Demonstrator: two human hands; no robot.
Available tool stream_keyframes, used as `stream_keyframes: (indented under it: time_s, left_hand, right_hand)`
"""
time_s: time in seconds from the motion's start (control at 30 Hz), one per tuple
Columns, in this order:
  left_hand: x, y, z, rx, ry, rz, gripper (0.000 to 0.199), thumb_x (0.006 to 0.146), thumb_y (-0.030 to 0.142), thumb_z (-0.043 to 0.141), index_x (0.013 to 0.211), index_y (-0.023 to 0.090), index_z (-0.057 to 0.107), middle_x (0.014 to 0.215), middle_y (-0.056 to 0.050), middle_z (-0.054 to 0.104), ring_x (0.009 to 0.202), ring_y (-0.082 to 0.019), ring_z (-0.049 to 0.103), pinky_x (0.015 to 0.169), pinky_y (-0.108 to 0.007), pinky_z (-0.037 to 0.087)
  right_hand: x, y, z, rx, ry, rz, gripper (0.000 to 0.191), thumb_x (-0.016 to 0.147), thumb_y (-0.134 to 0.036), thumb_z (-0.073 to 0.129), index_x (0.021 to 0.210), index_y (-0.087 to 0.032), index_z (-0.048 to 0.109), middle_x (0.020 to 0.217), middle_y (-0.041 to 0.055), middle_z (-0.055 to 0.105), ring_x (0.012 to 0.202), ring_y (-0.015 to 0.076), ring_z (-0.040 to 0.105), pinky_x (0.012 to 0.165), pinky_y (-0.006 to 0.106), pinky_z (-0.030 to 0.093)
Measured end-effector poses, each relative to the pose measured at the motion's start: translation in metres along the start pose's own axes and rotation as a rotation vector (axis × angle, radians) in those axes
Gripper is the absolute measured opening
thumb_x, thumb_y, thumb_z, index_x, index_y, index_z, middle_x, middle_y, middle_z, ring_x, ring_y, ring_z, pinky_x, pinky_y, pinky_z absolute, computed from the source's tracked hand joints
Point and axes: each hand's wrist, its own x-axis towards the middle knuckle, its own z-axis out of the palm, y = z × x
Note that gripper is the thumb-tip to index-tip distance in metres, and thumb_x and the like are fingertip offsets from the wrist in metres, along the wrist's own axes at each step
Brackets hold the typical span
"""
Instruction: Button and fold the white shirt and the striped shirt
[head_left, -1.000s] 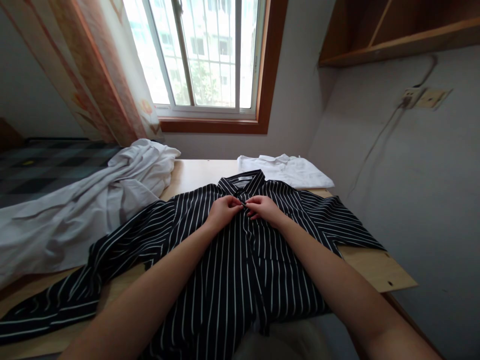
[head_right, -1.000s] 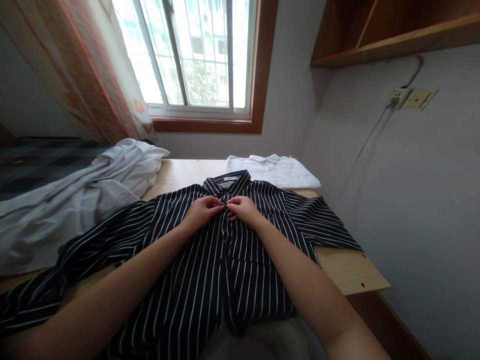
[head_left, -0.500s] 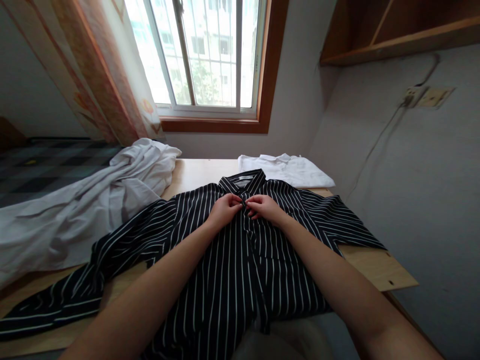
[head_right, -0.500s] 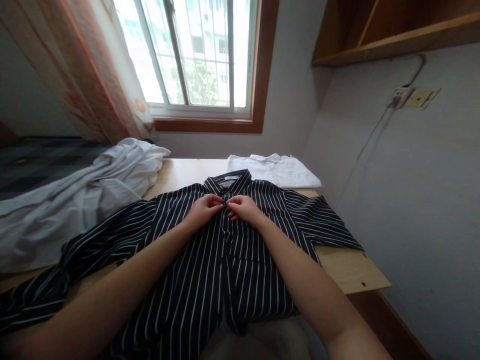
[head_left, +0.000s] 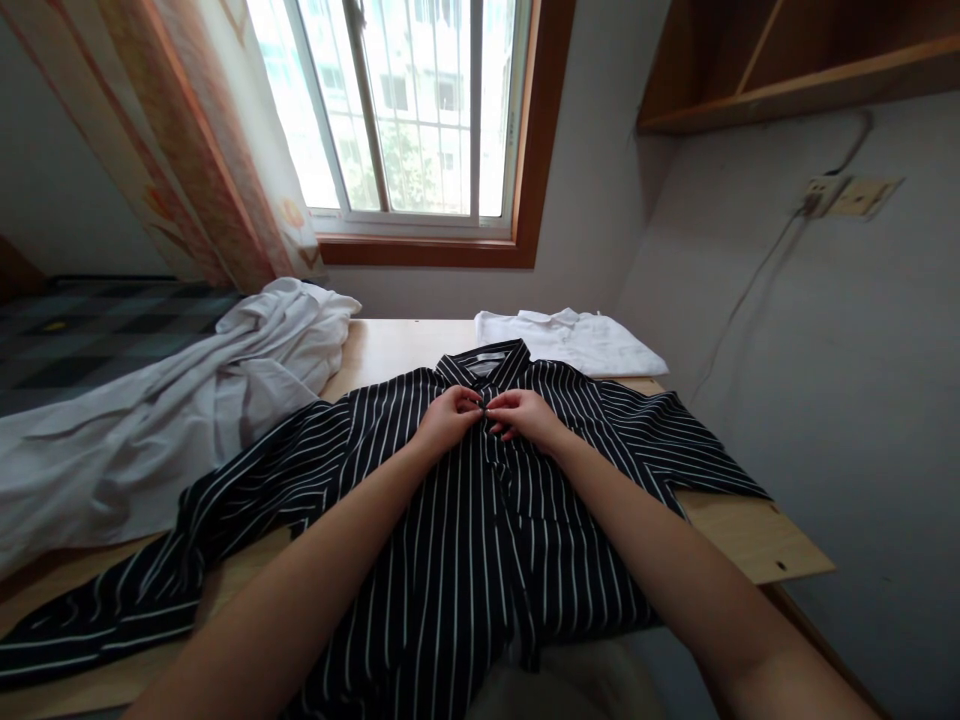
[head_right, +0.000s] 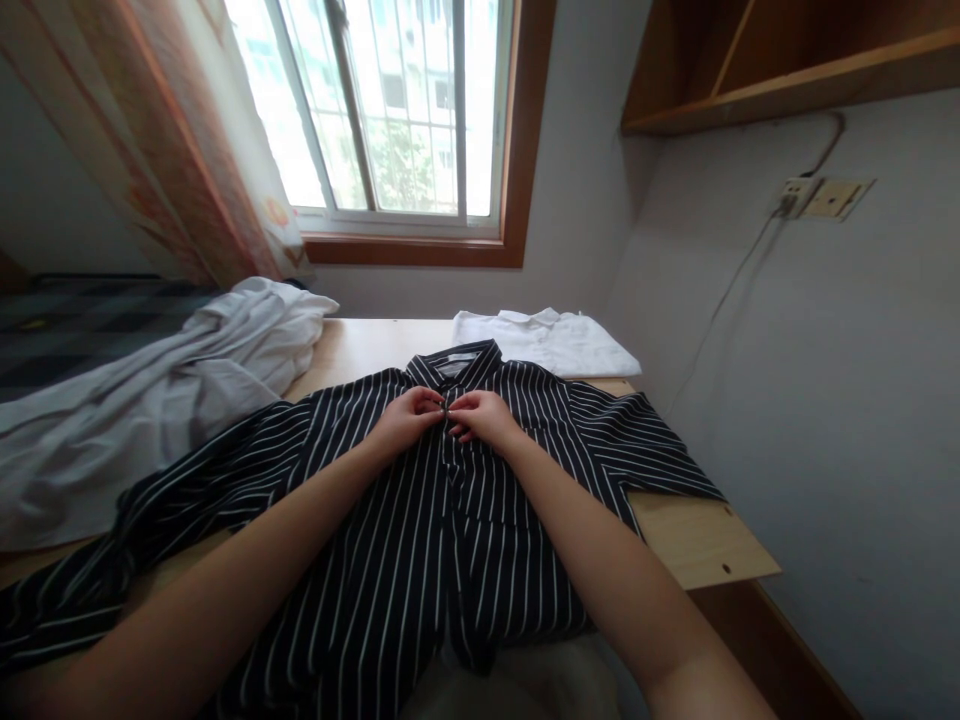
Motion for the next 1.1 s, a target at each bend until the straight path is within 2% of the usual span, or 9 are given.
stream_keyframes:
  time_s: [0.1,0.27,0.43,0.53,0.93,1.1]
  left_hand:
    - [0.001,0.000,0.000,-0.014,-0.011,-0.010,0.020,0.073,0.011,0.065,0.092,0.018,0.062,0.075,0.000,0.070,0.071,-0.015,0.067,0.070,-0.028,0.051]
    - [0.000,0.000,-0.001,0.026,-0.005,0.013,0.021,0.074,0.012,0.063,0.094,0.018,0.062,0.077,0.000,0.070,0.074,-0.017,0.067,0.071,-0.029,0.050]
    - [-0.004,0.005,0.000,0.169,0.079,0.050,0.011,0.083,0.023,0.059,0.091,0.018,0.062,0.076,-0.001,0.068,0.074,-0.018,0.065,0.069,-0.030,0.047]
    - [-0.006,0.008,0.000,0.197,0.104,0.056,0.012,0.083,0.029,0.061,0.089,0.018,0.062,0.076,-0.001,0.068,0.075,-0.019,0.065,0.070,-0.030,0.046]
    - [-0.002,0.002,0.000,0.134,0.118,0.042,0.013,0.075,0.020,0.065,0.088,0.019,0.063,0.072,0.000,0.068,0.072,-0.018,0.064,0.068,-0.028,0.045]
    - [-0.002,0.003,0.000,0.095,0.130,0.028,0.015,0.073,0.015,0.064,0.087,0.018,0.064,0.071,0.001,0.068,0.072,-0.017,0.065,0.068,-0.028,0.046]
  right_hand:
    - [0.000,0.000,0.002,-0.058,0.029,0.004,0.007,0.081,-0.005,0.066,0.080,-0.012,0.065,0.065,0.0006,0.066,0.050,0.0092,0.062,0.038,0.015,0.047]
    - [0.001,0.005,0.004,-0.188,0.039,-0.082,0.010,0.079,-0.007,0.066,0.085,-0.014,0.065,0.067,-0.0021,0.063,0.051,0.0092,0.061,0.038,0.016,0.042]
    - [0.006,0.012,0.008,-0.493,0.131,-0.326,0.013,0.074,-0.004,0.065,0.081,-0.016,0.066,0.072,-0.0013,0.065,0.061,0.0120,0.061,0.059,0.024,0.049]
    - [0.008,0.014,0.009,-0.613,0.187,-0.427,0.013,0.073,-0.005,0.063,0.078,-0.017,0.067,0.074,0.0000,0.067,0.071,0.0143,0.061,0.069,0.027,0.048]
    - [0.006,0.015,0.010,-0.691,0.212,-0.438,0.011,0.075,-0.009,0.063,0.079,-0.018,0.065,0.077,-0.0002,0.065,0.076,0.0151,0.059,0.074,0.027,0.045]
    - [0.005,0.015,0.009,-0.682,0.184,-0.450,0.013,0.075,-0.008,0.063,0.082,-0.019,0.064,0.077,-0.0008,0.064,0.074,0.0141,0.058,0.072,0.026,0.045]
